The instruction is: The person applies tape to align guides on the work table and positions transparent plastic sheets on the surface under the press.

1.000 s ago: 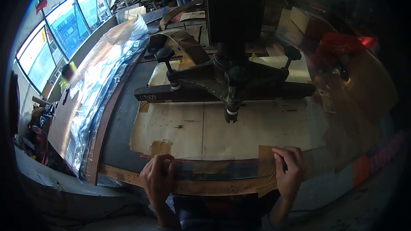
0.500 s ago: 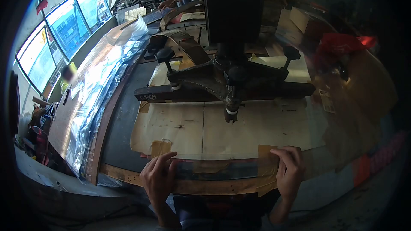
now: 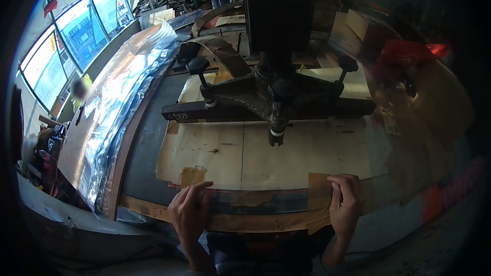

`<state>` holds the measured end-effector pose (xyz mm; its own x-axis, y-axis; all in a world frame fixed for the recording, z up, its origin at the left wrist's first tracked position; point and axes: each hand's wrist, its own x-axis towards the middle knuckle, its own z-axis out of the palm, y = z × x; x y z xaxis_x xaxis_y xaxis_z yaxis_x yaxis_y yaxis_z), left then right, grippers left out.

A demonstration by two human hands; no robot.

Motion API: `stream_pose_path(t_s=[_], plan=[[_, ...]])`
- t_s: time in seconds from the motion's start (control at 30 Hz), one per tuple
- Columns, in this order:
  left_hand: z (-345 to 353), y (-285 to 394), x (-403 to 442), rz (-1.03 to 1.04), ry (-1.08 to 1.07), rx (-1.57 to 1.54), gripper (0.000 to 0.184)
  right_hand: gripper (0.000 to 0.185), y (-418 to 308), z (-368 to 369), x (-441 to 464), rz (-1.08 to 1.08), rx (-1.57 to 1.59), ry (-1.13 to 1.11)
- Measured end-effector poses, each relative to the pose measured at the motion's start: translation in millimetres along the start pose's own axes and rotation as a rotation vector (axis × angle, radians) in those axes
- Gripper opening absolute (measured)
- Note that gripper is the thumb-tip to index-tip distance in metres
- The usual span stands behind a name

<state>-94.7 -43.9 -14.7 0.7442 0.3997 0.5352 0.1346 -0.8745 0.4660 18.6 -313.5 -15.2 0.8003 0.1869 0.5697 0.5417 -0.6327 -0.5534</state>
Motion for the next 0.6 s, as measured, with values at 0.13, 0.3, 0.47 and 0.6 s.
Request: stream_pose_path(t_s=[0.13, 0.3, 0.47, 0.6], plan=[[0.1, 0.9, -0.2, -0.016, 0.009, -0.005, 0.017, 0.009, -0.6, 0.6, -0.2, 0.016, 0.003, 0.004], [-2.1, 2.5, -0.4, -0.054, -0.018, -0.035, 0.017, 0.015, -0.6, -0.5, 0.4, -0.015, -0.012, -0.015], [-1.7, 3.8, 0.2, -0.057, -0.005, -0.052, 0.018, 0.025, -1.4, -1.2, 0.6, -0.02, -0.011, -0.024], [-0.7, 2.5, 0.0, -0.049, 0.004, -0.059, 0.019, 0.029, -1.0, -0.5, -0.9, 0.005, -0.001, -0.026]])
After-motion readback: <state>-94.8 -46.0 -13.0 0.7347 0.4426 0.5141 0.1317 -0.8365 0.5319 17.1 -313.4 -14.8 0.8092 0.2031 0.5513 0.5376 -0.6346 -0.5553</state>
